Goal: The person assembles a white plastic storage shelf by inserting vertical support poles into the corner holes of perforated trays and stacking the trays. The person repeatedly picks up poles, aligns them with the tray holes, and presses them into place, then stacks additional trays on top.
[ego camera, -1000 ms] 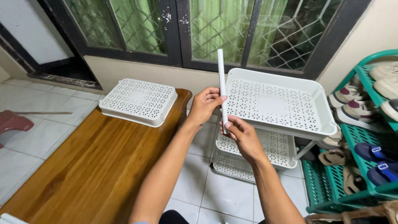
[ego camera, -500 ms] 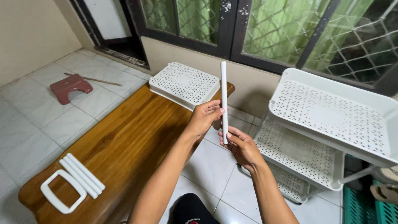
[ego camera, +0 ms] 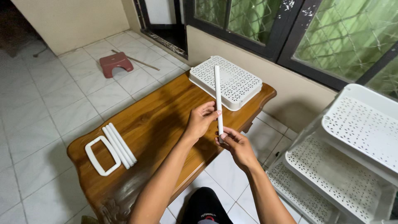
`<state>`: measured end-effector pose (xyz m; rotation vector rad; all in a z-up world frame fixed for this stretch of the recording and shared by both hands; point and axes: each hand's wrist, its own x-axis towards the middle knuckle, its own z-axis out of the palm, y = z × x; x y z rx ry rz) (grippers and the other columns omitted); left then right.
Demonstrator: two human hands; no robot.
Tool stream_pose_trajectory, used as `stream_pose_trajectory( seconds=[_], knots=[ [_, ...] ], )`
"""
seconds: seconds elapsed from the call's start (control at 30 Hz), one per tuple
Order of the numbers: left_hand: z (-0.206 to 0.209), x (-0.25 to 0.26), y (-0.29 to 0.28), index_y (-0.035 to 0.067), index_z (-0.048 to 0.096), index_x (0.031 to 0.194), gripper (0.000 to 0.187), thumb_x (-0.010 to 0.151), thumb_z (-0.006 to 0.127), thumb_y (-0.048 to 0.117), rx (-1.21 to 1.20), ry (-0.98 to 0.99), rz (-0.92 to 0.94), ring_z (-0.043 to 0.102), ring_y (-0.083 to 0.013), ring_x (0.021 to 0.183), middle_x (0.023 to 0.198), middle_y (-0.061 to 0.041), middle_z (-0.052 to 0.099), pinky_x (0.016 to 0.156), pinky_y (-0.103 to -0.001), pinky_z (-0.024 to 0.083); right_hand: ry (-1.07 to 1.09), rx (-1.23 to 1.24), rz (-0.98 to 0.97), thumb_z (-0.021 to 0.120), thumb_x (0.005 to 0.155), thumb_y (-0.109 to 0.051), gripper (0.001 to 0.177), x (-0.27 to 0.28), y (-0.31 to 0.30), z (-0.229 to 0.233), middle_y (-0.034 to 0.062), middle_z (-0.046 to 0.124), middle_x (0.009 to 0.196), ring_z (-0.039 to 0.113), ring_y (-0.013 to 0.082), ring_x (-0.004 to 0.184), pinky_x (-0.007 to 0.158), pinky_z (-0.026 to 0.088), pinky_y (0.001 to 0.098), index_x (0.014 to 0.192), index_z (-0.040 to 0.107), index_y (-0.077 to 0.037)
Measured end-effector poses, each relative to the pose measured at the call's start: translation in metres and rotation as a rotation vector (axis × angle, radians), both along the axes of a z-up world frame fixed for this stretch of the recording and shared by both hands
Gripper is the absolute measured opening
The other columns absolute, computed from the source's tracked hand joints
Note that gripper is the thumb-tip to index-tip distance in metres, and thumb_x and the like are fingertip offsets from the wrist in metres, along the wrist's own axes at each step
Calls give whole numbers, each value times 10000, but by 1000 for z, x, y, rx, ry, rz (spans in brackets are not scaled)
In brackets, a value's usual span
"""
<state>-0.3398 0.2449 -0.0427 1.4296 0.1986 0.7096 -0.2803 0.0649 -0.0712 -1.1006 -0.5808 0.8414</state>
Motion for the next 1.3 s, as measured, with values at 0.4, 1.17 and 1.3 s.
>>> stream_pose_trajectory(
  seconds=[0.4, 1.17, 1.3],
  knots=[
    [-51, -104, 83, -70, 668, 1251, 399, 899, 778, 82, 70, 5, 431, 716, -145, 920, 1045, -124, 757, 835, -294, 603, -497, -143, 141, 685, 941, -102, 381, -62, 112, -30, 35, 701, 1014, 659, 113, 915, 864, 548, 273, 1303, 653, 13],
    [-135, -283, 184, 126, 487, 1503, 619, 1002, 557, 482, 1046, 846, 649, 305, -381, 1487, 1585, -153, 403, 1166, -541, 295, -947, -344, 366, 716, 837, -170, 312, -172, 267, -107, 165, 773, 953, 757, 297, 848, 796, 576, 386, 1142, 746, -108],
    [-138, -285, 183, 156, 495, 1499, 634, 972, 577, 497, 1073, 857, 662, 290, -383, 1492, 1585, -145, 413, 1168, -547, 282, -969, -359, 356, 733, 829, -156, 334, -173, 268, -106, 182, 761, 996, 752, 335, 882, 801, 582, 401, 1158, 728, -101]
  ],
)
